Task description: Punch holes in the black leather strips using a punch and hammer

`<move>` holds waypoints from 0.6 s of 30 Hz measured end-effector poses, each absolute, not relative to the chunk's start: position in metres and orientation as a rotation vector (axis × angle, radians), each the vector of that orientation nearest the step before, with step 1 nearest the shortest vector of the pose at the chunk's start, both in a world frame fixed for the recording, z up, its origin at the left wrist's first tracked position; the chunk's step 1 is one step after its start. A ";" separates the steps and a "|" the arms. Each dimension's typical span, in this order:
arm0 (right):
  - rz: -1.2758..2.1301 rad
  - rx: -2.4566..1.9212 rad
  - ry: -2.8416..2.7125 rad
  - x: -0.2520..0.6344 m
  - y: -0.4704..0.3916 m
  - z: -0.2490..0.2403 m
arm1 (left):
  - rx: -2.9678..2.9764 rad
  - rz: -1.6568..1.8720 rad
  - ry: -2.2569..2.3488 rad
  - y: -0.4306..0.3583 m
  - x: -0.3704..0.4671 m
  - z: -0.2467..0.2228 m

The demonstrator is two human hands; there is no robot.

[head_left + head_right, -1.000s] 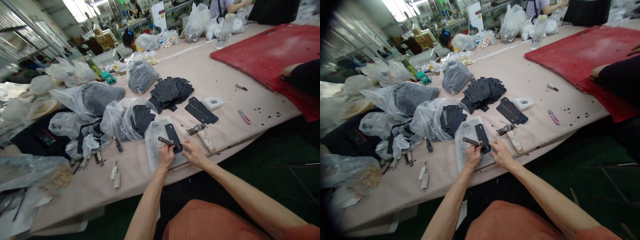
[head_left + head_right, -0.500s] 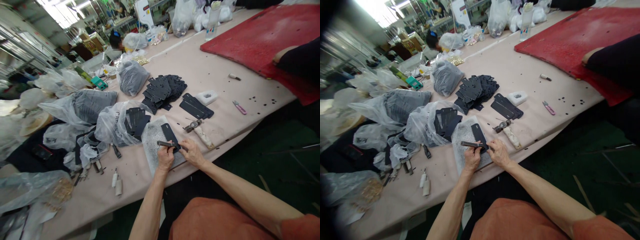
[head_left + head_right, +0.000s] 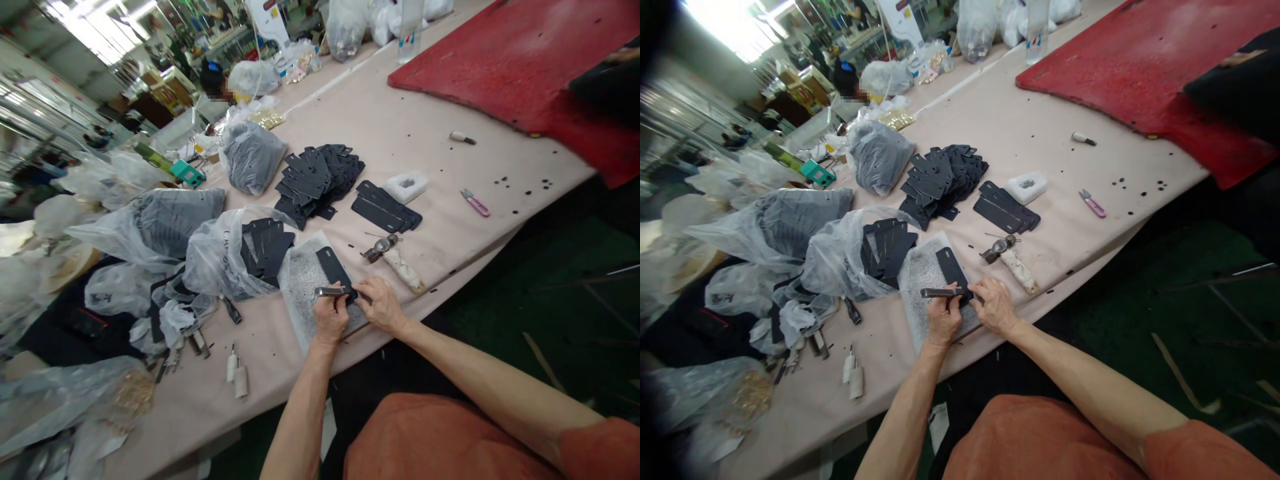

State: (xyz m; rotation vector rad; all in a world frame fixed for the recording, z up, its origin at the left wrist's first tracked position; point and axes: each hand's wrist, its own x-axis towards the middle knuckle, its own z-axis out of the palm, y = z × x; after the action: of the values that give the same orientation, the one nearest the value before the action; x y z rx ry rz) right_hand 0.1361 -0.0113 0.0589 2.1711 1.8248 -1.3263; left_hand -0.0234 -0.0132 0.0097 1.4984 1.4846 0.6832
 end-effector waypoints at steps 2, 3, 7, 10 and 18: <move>-1.323 2.176 1.829 0.136 -0.010 0.060 | 1.536 0.685 1.496 -0.012 -0.022 0.011; -1.321 2.176 1.830 0.136 -0.010 0.061 | 1.551 0.684 1.498 -0.012 -0.021 0.012; -1.324 2.153 1.813 0.135 -0.011 0.061 | 1.594 0.664 1.515 -0.014 -0.017 0.012; -1.367 2.083 1.787 0.134 -0.005 0.066 | 1.625 0.654 1.528 -0.015 -0.016 0.011; -0.755 2.007 1.771 0.185 0.043 0.102 | 1.582 0.630 1.565 -0.013 -0.012 0.014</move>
State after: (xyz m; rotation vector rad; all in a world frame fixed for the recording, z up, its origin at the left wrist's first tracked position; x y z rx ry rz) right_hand 0.1851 0.0429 0.1020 2.0069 1.7713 -0.7546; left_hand -0.0122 -0.0135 0.0140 1.5824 1.5648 0.6299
